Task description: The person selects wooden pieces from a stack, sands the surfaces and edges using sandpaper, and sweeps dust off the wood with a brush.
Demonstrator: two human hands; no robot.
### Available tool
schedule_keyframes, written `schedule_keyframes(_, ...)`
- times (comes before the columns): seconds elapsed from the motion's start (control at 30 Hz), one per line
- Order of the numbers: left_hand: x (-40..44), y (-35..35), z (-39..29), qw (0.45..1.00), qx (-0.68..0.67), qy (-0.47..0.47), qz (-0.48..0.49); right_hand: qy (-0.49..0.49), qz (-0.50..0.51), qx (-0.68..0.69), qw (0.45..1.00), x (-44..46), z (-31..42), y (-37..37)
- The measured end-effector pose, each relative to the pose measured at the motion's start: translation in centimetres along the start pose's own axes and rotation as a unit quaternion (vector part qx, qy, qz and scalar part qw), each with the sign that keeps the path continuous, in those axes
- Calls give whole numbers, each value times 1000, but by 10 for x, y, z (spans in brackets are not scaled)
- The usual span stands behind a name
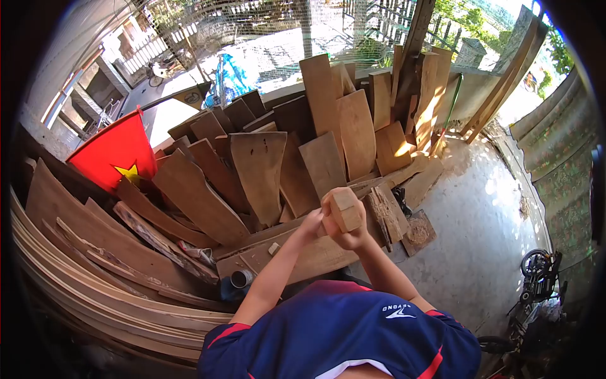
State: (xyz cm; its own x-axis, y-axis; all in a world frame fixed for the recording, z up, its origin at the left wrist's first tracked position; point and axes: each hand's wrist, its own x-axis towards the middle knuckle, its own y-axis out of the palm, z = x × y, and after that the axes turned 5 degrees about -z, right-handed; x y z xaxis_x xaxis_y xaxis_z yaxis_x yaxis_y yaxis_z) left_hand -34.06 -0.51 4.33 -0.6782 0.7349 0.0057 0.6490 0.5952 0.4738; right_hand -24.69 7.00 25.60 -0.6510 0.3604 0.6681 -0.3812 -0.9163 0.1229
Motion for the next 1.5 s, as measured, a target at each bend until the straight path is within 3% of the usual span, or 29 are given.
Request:
schedule_keyframes(0.03, 3, 6, -33, 981, 177, -57, 52, 24, 0, 7, 1000, 1, 0, -3)
schedule_keyframes(0.1, 7, 18, -59, 992, 61, -94, 53, 48, -1, 28, 998, 1, -9, -12)
schedule_keyframes(0.13, -6, 50, -107, 995, 51, -86, 12, 81, 14, 15, 997, 4, -5, -17)
schedule_keyframes(0.33, -23, 84, -189, 995, 68, 71, 23, 95, 103, 24, 990, 26, 7, -34)
schedule_keyframes(0.37, -15, 97, -182, 965, 92, 247, -20, 93, 102, 24, 990, 26, 4, -35)
schedule_keyframes(0.43, -24, 95, -198, 966, 118, 228, -12, 46, 142, 26, 988, 25, -3, -34)
schedule_keyframes(0.5, -34, 107, -213, 967, 144, 208, -4, 108, 120, 134, 978, 16, 5, -24)
schedule_keyframes(0.57, -40, 125, -222, 954, 136, 243, -107, 184, 122, 167, 961, 9, 15, -22)
schedule_keyframes(0.73, -34, 113, -212, 933, 184, 273, -148, 187, 116, 139, 965, -1, 11, -24)
schedule_keyframes(0.8, -26, 118, -217, 839, 312, 409, -178, 195, 112, 133, 965, -3, 10, -25)
schedule_keyframes(0.87, -30, 132, -237, 814, 334, 429, -206, 211, 45, 117, 969, 0, 16, -20)
schedule_keyframes(0.93, -29, 136, -258, 728, 430, 532, -36, 200, 39, 115, 972, 1, 11, -18)
schedule_keyframes(0.97, -28, 143, -263, 717, 444, 537, 13, 190, 31, 112, 975, 1, 9, -17)
schedule_keyframes(1.07, -20, 156, -259, 741, 448, 481, 137, 134, 21, 90, 987, -3, 5, -11)
schedule_keyframes(1.2, -14, 154, -253, 754, 431, 481, 120, -37, 30, -212, 976, 6, -13, -33)
schedule_keyframes(1.33, -7, 148, -241, 804, 324, 497, 32, 33, 12, -204, 978, -3, -9, -48)
schedule_keyframes(1.43, 2, 144, -239, 814, 303, 496, 7, 176, -41, -148, 972, -19, -25, -51)
schedule_keyframes(1.5, 9, 143, -235, 820, 288, 495, 0, 309, -99, 46, 945, -42, -41, -39)
